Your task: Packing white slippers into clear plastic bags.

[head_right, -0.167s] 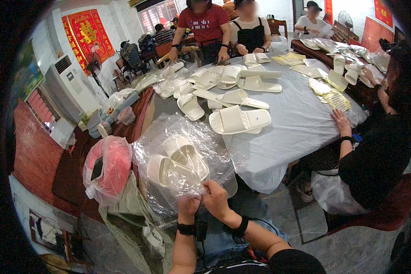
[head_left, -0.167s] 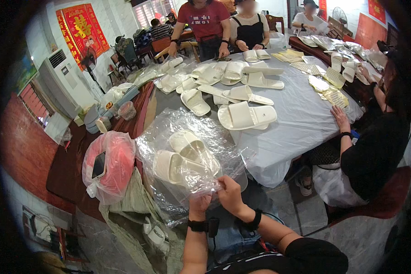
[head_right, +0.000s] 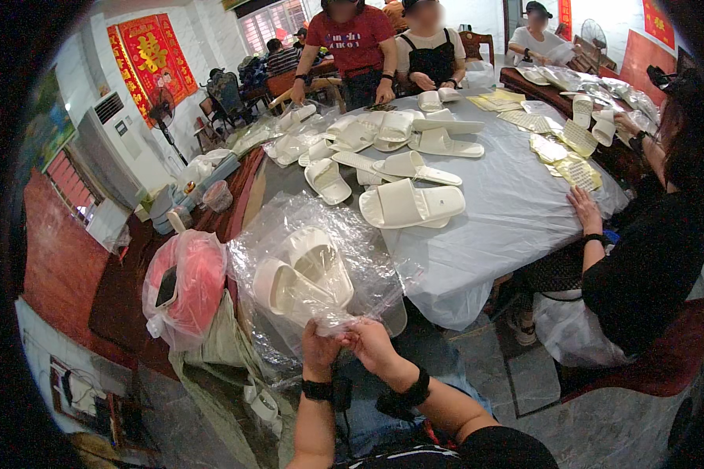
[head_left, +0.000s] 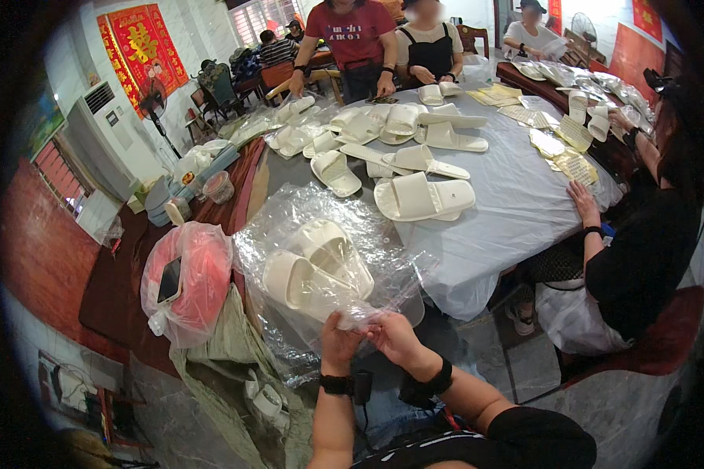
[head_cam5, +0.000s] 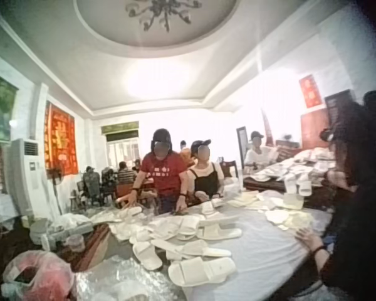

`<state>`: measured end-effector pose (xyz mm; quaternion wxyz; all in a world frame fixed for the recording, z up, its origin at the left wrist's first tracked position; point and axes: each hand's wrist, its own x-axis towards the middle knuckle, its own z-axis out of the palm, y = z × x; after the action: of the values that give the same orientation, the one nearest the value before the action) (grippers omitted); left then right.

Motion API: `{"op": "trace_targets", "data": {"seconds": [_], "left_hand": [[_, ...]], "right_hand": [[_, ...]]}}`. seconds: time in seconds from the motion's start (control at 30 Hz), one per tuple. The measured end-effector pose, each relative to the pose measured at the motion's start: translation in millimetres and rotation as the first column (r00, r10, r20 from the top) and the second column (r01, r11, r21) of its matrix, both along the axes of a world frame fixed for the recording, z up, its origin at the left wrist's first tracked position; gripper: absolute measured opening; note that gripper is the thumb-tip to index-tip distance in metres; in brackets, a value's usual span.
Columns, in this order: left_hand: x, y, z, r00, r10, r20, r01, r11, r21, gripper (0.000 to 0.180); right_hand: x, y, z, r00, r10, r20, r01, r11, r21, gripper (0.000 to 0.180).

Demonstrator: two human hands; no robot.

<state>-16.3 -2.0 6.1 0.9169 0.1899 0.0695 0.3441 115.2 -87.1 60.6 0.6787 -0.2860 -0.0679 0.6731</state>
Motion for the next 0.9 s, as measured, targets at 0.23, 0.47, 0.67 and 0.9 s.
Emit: {"op": "trace_targets", "data": {"seconds": [0.23,0.47,0.67,0.9], "left_hand": [[25,-25,57,0.978,0.203,-0.037,-0.203,0.979,0.016,0.05],[-2,-27,70,0.938,0.204,-0.281,-0.144,0.965,0.22,0.045],[-17,-39,79,0.739,0.548,-0.393,-0.179,0.721,0.669,0.026],[-33,-54,97,0.664,0.664,-0.344,-0.276,0.645,0.712,0.025]], "right_hand": [[-6,1,-22,0.794,0.227,-0.564,-0.262,0.965,0.02,0.017],[4,-1,-22,0.747,0.286,-0.6,-0.318,0.947,0.056,0.021],[12,-4,-5,0.592,0.524,-0.613,-0.458,0.844,0.279,0.018],[8,1,21,0.824,0.232,0.517,-0.312,0.947,0.072,0.023]]}}
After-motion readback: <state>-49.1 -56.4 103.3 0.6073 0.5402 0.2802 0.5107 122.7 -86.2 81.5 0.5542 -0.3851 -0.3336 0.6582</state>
